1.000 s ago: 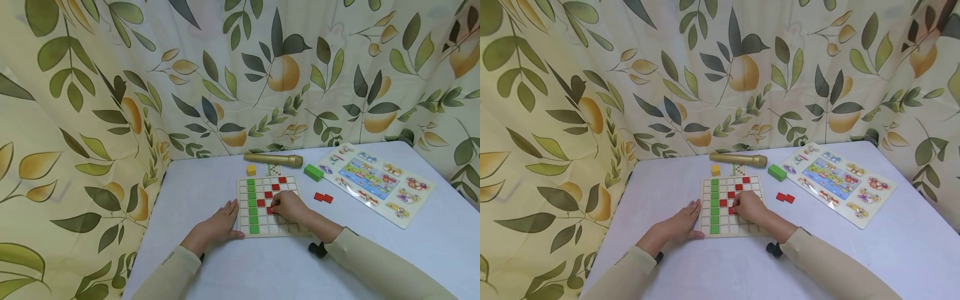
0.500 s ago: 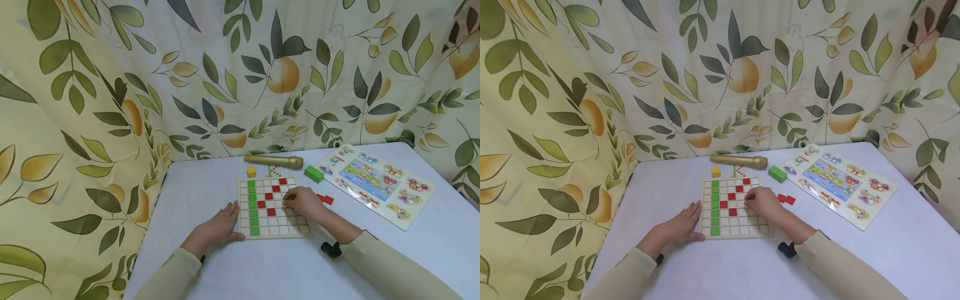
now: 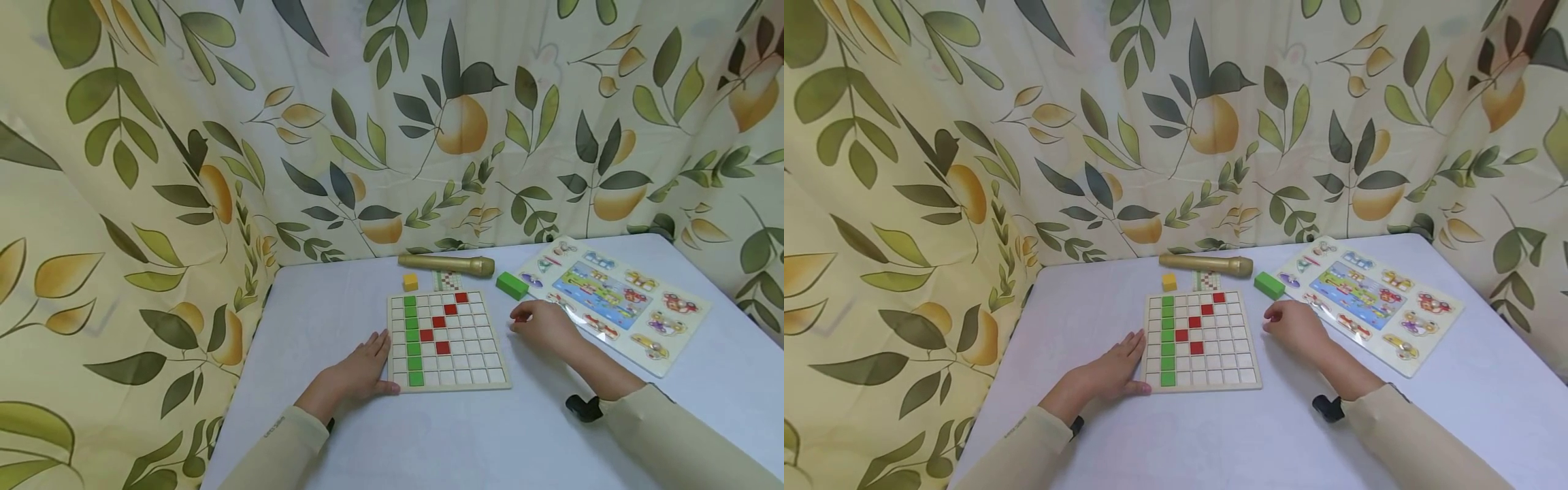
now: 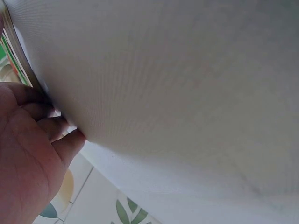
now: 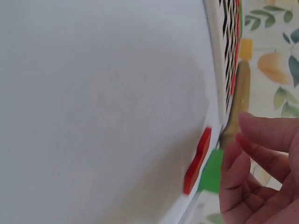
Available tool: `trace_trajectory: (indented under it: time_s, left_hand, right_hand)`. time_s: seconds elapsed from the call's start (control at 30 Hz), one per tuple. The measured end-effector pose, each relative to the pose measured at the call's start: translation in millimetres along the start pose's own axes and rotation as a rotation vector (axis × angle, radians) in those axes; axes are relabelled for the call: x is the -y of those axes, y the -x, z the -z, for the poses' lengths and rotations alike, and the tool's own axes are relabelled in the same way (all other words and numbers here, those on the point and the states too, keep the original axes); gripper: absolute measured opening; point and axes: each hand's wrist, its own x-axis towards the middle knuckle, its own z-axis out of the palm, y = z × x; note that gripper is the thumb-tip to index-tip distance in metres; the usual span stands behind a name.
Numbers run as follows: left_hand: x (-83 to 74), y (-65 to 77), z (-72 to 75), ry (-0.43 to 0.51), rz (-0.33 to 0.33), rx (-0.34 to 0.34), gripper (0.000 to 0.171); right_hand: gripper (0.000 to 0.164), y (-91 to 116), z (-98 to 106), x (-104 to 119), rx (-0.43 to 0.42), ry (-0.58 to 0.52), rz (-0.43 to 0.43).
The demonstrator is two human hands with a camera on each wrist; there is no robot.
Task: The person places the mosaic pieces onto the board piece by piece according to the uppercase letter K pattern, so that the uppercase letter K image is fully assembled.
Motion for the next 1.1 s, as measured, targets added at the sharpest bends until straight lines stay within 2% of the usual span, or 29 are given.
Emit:
trace_trajectory:
  time_s: [0.1, 0.3, 0.43, 0.87, 1.1]
  left_hand:
    - [-0.2, 0.1, -0.6, -0.006, -0.001, -0.001, 0.108]
    - [-0.4, -0.4, -0.3, -0.019, -0.007, -0.005, 0.108]
    - [-0.2, -0.5, -0.4, -0.013, -0.009, -0.005, 0.108]
    - [0.1, -1.8, -1.0, -0.016, -0.003, -0.001, 0.110]
    - [-0.1, -1.1, -0.6, -0.011, -0.001, 0.002, 0.109]
  right_hand:
    - [0.020, 4, 6, -10, 0.002, 0.009, -0.020]
    - [0.029, 10, 11, -28, 0.057, 0.003, -0.107]
    - [0.029, 12, 11, -34, 0.085, -0.006, -0.130]
    - [0.022, 11, 9, -38, 0.054, -0.033, -0.136]
    - [0.030, 8, 6, -41, 0.041, -0.018, -0.137]
